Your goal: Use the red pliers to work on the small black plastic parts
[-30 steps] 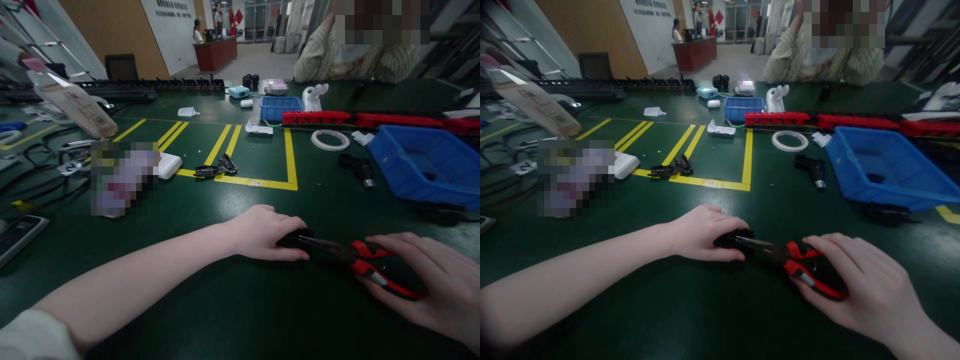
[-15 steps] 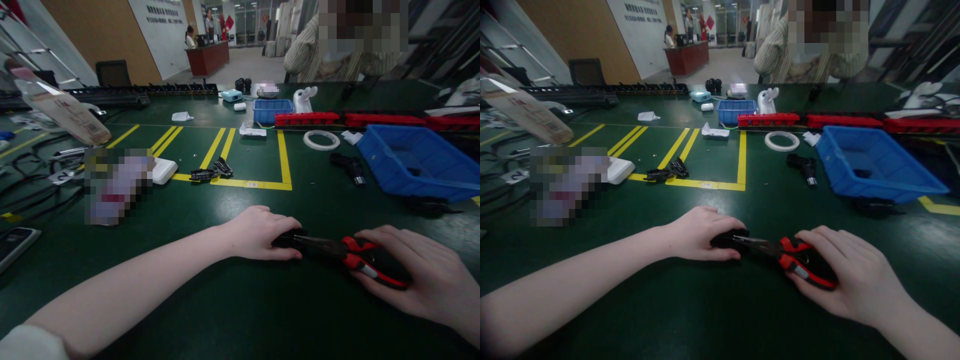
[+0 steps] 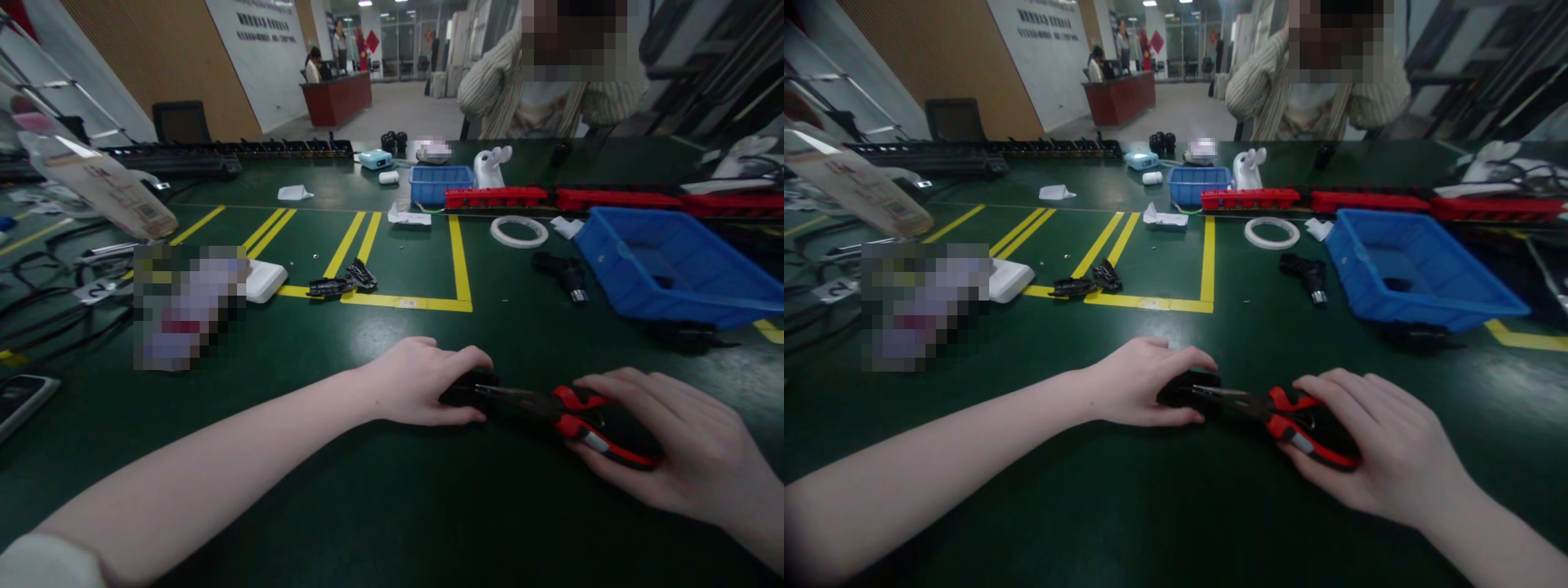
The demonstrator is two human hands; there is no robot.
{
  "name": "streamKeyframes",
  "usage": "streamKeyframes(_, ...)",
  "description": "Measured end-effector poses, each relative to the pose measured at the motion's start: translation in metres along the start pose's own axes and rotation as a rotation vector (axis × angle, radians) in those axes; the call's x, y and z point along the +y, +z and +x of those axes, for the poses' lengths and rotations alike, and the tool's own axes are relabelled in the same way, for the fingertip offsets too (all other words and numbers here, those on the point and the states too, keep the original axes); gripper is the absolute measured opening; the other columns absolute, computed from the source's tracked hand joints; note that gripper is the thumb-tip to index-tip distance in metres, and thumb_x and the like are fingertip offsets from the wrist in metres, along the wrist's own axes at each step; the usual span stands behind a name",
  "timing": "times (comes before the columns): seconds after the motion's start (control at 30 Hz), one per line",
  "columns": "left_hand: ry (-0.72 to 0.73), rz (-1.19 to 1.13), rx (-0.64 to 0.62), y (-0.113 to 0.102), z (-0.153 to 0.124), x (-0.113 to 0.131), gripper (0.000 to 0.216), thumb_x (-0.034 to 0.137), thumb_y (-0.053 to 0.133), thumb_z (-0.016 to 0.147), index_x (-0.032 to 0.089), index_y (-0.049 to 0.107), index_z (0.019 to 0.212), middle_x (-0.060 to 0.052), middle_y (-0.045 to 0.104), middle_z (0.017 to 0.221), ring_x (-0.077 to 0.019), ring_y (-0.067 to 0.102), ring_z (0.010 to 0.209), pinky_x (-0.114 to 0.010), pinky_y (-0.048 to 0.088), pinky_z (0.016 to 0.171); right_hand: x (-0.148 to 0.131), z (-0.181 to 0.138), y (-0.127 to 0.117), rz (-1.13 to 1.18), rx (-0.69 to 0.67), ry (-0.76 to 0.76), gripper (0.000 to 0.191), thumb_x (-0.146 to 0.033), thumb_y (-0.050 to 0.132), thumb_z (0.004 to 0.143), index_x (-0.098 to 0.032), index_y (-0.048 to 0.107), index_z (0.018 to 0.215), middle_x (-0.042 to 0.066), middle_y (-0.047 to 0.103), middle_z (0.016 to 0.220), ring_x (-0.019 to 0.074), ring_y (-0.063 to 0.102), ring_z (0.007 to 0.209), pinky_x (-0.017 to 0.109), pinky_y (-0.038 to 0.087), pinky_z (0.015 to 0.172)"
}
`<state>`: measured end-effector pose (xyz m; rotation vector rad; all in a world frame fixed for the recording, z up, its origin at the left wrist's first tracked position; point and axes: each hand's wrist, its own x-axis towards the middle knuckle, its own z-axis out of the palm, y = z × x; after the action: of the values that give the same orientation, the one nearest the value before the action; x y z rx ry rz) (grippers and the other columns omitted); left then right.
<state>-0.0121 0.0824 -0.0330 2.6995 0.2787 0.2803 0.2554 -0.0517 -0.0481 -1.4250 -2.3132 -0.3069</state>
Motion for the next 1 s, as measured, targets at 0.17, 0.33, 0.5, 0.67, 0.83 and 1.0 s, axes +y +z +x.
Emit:
streamKeyframes(0.17, 0.026, -0.011, -0.006, 0.0007, -0.0001, -0.0004, 0.038, 0.041, 0.061, 0.086, 0.017, 0.049, 0.112, 0.003, 0.066, 0.086, -0.0094, 0.058, 0.062, -0.024, 0.043, 0.064, -0.0036, 0.0010, 0.0005, 0.048, 0.035, 0.029, 0.037, -0.036, 0.061, 0.077, -0.023, 0.053, 0.110, 0.009, 0.065, 0.091, 0.0249, 0.063, 0.073, 0.039, 0.049, 0.060)
streamKeyframes(0.33, 0.038, -0.012, 0.009, 0.0006, -0.0002, -0.0006, 0.036, 0.037, 0.062, 0.085, 0.016, 0.049, 0.111, 0.003, 0.065, 0.085, -0.0088, 0.057, 0.062, -0.023, 0.042, 0.062, -0.0028, 0.0001, 0.0007, 0.050, 0.015, 0.043, 0.037, -0.035, 0.060, 0.079, -0.022, 0.051, 0.112, 0.010, 0.064, 0.092, 0.0264, 0.063, 0.076, 0.041, 0.049, 0.062)
streamKeyframes(0.5, 0.050, 0.005, 0.008, 0.0011, -0.0007, -0.0009, 0.036, 0.038, 0.061, 0.086, 0.016, 0.050, 0.112, 0.000, 0.064, 0.095, -0.0099, 0.057, 0.067, -0.024, 0.043, 0.063, -0.0009, 0.0001, 0.0012, 0.016, 0.026, -0.010, 0.040, -0.033, 0.062, 0.077, -0.020, 0.052, 0.113, 0.011, 0.064, 0.092, 0.0274, 0.064, 0.077, 0.041, 0.050, 0.061)
streamKeyframes(0.67, 0.044, -0.004, 0.029, 0.0021, -0.0016, -0.0025, 0.042, 0.041, 0.062, 0.085, 0.015, 0.050, 0.117, -0.003, 0.063, 0.102, -0.0126, 0.059, 0.077, -0.024, 0.046, 0.065, 0.0004, -0.0006, 0.0015, -0.013, 0.039, -0.025, 0.042, -0.033, 0.063, 0.076, -0.019, 0.052, 0.114, 0.012, 0.065, 0.092, 0.0270, 0.064, 0.076, 0.040, 0.050, 0.060)
streamKeyframes(0.83, 0.077, 0.046, 0.089, 0.0034, -0.0021, -0.0018, 0.046, 0.044, 0.062, 0.085, 0.013, 0.053, 0.117, -0.004, 0.063, 0.100, -0.0124, 0.059, 0.076, -0.023, 0.046, 0.063, 0.0001, -0.0015, 0.0005, -0.041, 0.050, -0.022, 0.043, -0.034, 0.062, 0.077, -0.020, 0.051, 0.116, 0.011, 0.065, 0.091, 0.0277, 0.064, 0.077, 0.041, 0.050, 0.062)
streamKeyframes(1.0, 0.109, 0.178, 0.158, 0.0051, -0.0027, 0.0000, 0.044, 0.048, 0.059, 0.086, 0.012, 0.058, 0.111, -0.003, 0.065, 0.094, -0.0126, 0.059, 0.073, -0.025, 0.042, 0.061, -0.0012, 0.0011, 0.0003, -0.054, 0.044, -0.008, 0.040, -0.037, 0.060, 0.079, -0.022, 0.050, 0.115, 0.010, 0.065, 0.091, 0.0259, 0.063, 0.076, 0.040, 0.051, 0.061)
